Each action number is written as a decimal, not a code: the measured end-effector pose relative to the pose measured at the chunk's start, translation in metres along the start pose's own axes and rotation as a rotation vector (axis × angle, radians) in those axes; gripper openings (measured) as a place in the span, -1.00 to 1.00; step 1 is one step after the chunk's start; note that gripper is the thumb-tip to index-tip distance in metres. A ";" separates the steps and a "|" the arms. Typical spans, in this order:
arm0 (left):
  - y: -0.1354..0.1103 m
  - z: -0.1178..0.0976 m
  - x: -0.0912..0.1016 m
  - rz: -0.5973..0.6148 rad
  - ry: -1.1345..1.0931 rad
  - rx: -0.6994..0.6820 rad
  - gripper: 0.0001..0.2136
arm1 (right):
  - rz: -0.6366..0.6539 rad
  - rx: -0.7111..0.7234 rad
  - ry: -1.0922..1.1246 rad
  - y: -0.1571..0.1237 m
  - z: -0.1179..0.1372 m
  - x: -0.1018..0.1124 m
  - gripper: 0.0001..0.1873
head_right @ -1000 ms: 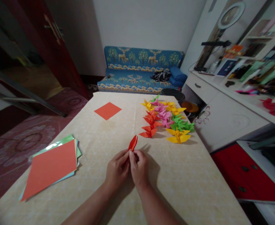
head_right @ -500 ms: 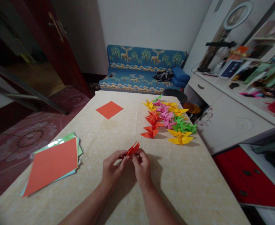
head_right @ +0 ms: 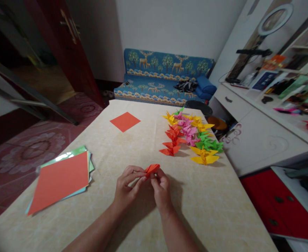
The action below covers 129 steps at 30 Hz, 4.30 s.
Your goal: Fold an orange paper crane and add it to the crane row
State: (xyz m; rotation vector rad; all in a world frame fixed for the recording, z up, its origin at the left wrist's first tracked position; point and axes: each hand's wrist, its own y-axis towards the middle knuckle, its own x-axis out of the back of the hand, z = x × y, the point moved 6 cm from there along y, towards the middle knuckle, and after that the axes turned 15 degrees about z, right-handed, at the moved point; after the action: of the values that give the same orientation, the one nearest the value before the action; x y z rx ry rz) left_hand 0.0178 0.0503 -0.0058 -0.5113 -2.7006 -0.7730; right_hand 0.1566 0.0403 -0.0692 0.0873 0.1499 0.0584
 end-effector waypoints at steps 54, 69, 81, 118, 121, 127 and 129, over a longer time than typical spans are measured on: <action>-0.007 0.045 -0.020 0.100 -0.821 0.634 -0.73 | 0.104 -0.110 0.028 -0.005 0.008 -0.006 -0.77; -0.006 0.044 -0.024 0.215 -0.793 0.633 -0.68 | 0.034 -0.084 0.053 -0.004 0.007 -0.004 -0.75; -0.010 0.052 -0.020 0.024 -0.900 0.638 -0.71 | 0.046 -0.080 0.003 0.001 0.008 -0.007 -0.74; -0.007 0.054 -0.017 -0.162 -0.827 0.577 -0.77 | -0.037 -0.062 0.036 0.001 0.006 -0.009 -0.76; -0.006 0.053 -0.013 -0.168 -0.775 0.601 -0.74 | -0.046 -0.075 0.052 -0.002 0.002 -0.006 -0.76; -0.007 0.054 -0.006 -0.173 -0.718 0.626 -0.74 | 0.003 -0.102 0.078 -0.003 -0.002 -0.002 -0.79; -0.008 0.056 -0.005 -0.167 -0.721 0.636 -0.72 | 0.015 -0.104 0.070 -0.002 -0.003 0.000 -0.79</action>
State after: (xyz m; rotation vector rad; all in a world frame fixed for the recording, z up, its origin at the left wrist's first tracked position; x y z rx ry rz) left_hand 0.0091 0.0738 -0.0565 -0.4610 -3.4257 0.3495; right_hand 0.1558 0.0382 -0.0723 -0.0171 0.2154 0.0842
